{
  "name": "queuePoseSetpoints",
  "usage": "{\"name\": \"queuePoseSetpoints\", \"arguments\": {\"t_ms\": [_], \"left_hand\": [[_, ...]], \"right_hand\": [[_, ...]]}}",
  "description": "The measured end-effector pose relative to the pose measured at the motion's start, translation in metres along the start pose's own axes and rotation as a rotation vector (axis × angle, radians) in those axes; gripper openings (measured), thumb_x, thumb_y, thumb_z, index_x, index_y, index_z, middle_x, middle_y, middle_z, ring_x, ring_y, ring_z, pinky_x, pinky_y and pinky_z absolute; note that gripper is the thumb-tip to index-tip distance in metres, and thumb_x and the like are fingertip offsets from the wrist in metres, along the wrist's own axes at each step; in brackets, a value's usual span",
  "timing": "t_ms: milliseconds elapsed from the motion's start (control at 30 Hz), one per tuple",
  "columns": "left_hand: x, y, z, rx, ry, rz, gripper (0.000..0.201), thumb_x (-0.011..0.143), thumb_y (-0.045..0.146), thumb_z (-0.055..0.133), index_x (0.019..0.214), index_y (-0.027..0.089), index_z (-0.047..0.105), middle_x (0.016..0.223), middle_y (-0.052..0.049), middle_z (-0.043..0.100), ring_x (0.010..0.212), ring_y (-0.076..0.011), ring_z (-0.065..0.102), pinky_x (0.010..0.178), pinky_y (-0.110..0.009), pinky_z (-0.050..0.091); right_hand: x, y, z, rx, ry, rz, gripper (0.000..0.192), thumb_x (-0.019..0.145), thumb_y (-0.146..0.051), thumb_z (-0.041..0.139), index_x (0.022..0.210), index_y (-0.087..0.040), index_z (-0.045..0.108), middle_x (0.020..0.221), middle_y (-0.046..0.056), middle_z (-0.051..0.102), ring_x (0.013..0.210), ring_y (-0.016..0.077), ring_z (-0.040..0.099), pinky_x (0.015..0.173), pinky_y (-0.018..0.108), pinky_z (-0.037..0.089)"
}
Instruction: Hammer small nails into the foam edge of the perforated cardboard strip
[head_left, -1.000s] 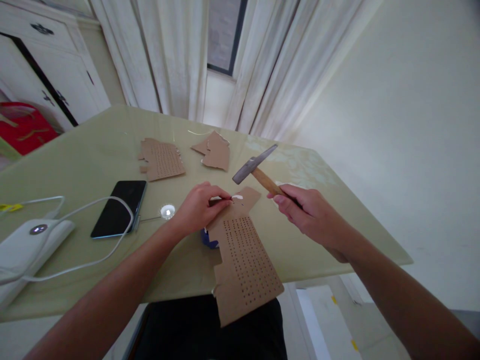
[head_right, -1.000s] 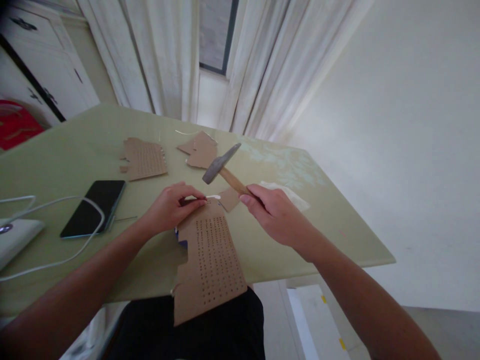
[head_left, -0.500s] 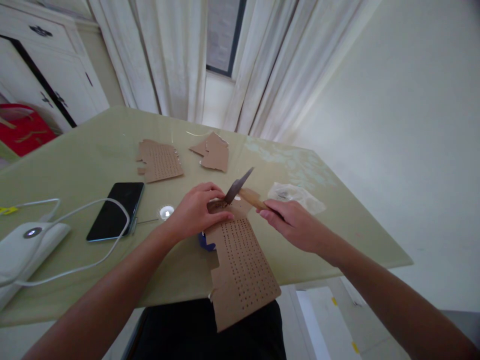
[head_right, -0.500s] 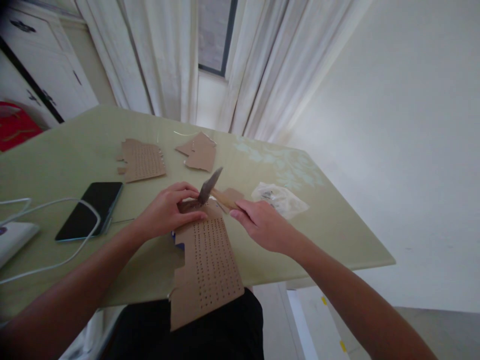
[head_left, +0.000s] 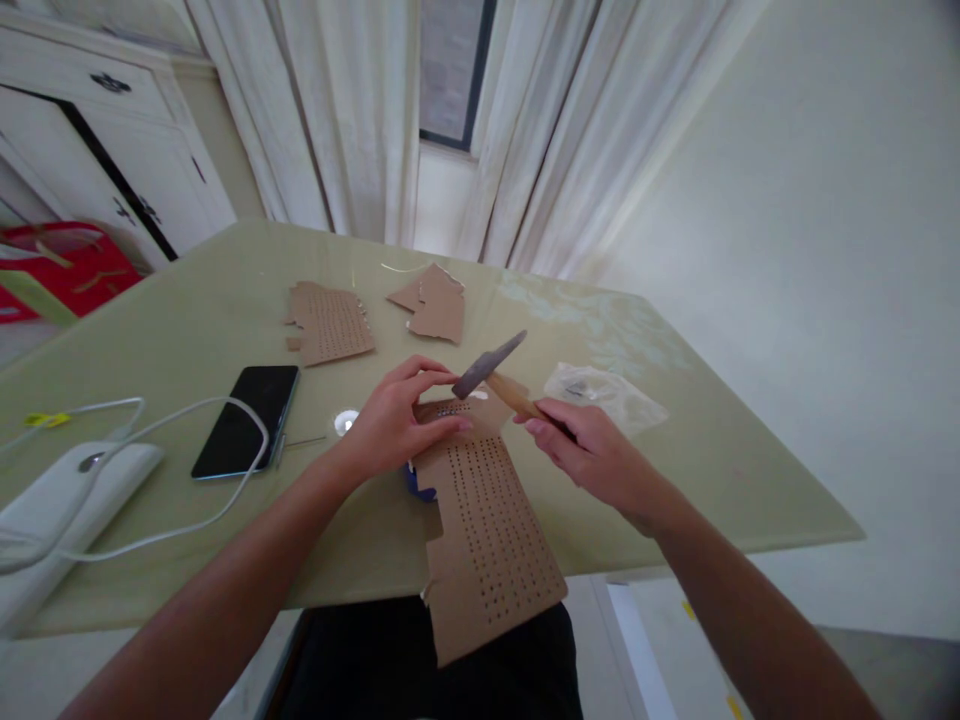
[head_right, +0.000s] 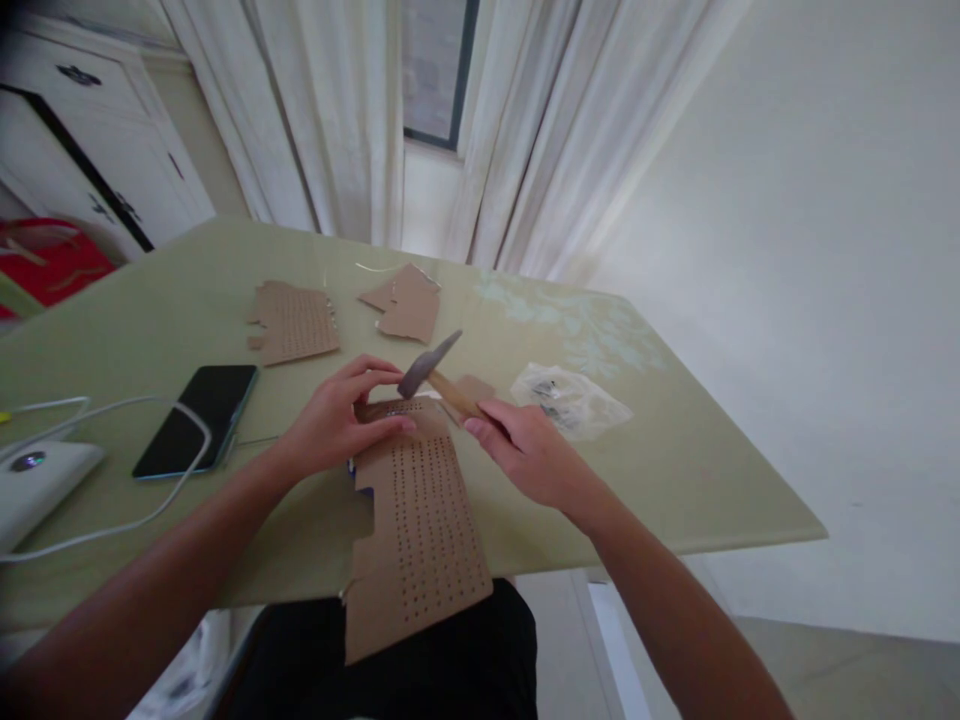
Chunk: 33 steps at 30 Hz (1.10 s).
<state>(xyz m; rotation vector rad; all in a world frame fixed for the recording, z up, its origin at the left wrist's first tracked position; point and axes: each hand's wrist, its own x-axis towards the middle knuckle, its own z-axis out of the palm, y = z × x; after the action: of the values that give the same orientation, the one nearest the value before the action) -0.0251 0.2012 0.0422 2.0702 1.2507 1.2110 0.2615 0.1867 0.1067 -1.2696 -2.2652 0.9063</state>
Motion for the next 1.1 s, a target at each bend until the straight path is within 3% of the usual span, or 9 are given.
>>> {"name": "queuePoseSetpoints", "arguments": {"t_ms": [100,200,300,400,500,633,767,900,1100], "left_hand": [[0.0,-0.005,-0.021,0.042,0.093,-0.058,0.047,0.095,0.062,0.074,0.122,0.024,0.082,0.125,-0.011,0.076,0.094,-0.0226,0.07,0.072,-0.033,0.057],[-0.016,-0.02,-0.059,0.286,0.188,-0.16,0.037,0.099,0.056,0.067,0.108,0.026,0.085,0.112,-0.009,0.08,0.074,-0.0197,0.061,0.073,-0.036,0.054],[-0.049,-0.039,-0.093,0.618,0.037,-0.273,0.032,0.097,0.049,0.063,0.093,0.027,0.085,0.106,-0.011,0.08,0.09,-0.0306,0.069,0.09,-0.047,0.054],[-0.079,-0.052,-0.104,0.776,-0.107,-0.38,0.028,0.094,0.043,0.061,0.092,0.027,0.084,0.106,-0.014,0.079,0.1,-0.0382,0.07,0.093,-0.052,0.055],[-0.09,-0.059,-0.095,0.764,-0.157,-0.428,0.027,0.092,0.038,0.058,0.089,0.026,0.082,0.104,-0.015,0.079,0.101,-0.039,0.071,0.094,-0.052,0.056],[-0.073,-0.058,-0.079,0.765,-0.146,-0.425,0.024,0.093,0.034,0.054,0.087,0.024,0.075,0.102,-0.016,0.077,0.101,-0.0386,0.071,0.096,-0.052,0.054],[-0.029,-0.032,-0.061,0.609,0.031,-0.378,0.02,0.096,0.038,0.058,0.095,0.022,0.072,0.093,-0.011,0.079,0.087,-0.031,0.071,0.086,-0.044,0.055],[0.014,0.008,-0.033,0.121,0.235,-0.226,0.031,0.096,0.045,0.074,0.116,0.022,0.078,0.098,-0.006,0.084,0.083,-0.0209,0.074,0.078,-0.034,0.058],[0.018,0.017,0.0,-0.058,0.319,-0.162,0.015,0.095,0.038,0.079,0.096,0.024,0.082,0.091,-0.003,0.085,0.081,-0.0181,0.075,0.079,-0.033,0.06]], "right_hand": [[0.008,0.014,0.01,0.451,0.113,0.112,0.039,0.106,-0.058,0.06,0.106,-0.02,0.069,0.066,-0.007,0.048,0.044,0.0098,0.042,0.04,0.025,0.033],[0.021,0.03,0.016,0.773,0.171,0.166,0.044,0.096,-0.062,0.075,0.108,-0.02,0.071,0.065,-0.009,0.046,0.041,0.0073,0.037,0.034,0.021,0.031],[0.033,0.045,0.021,0.924,0.186,0.192,0.045,0.089,-0.06,0.084,0.105,-0.019,0.073,0.063,-0.009,0.046,0.04,0.0057,0.037,0.034,0.019,0.032],[0.041,0.058,0.03,1.019,0.179,0.181,0.047,0.085,-0.06,0.088,0.102,-0.018,0.074,0.063,-0.009,0.047,0.04,0.0053,0.037,0.033,0.018,0.032],[0.041,0.067,0.041,1.091,0.176,0.176,0.047,0.084,-0.06,0.089,0.101,-0.018,0.074,0.062,-0.009,0.047,0.04,0.005,0.036,0.032,0.018,0.032],[0.033,0.076,0.047,1.121,0.16,0.215,0.048,0.083,-0.061,0.089,0.098,-0.019,0.072,0.061,-0.01,0.047,0.039,0.0054,0.035,0.031,0.018,0.033],[0.029,0.081,0.047,1.144,0.185,0.237,0.049,0.083,-0.062,0.088,0.099,-0.018,0.072,0.062,-0.01,0.047,0.04,0.0053,0.036,0.032,0.018,0.032],[0.029,0.082,0.049,1.175,0.19,0.254,0.05,0.083,-0.062,0.088,0.101,-0.018,0.073,0.062,-0.01,0.048,0.04,0.0052,0.036,0.032,0.018,0.032],[0.028,0.078,0.05,1.175,0.185,0.294,0.051,0.083,-0.063,0.088,0.102,-0.018,0.074,0.062,-0.009,0.048,0.04,0.0057,0.036,0.031,0.018,0.033]]}}
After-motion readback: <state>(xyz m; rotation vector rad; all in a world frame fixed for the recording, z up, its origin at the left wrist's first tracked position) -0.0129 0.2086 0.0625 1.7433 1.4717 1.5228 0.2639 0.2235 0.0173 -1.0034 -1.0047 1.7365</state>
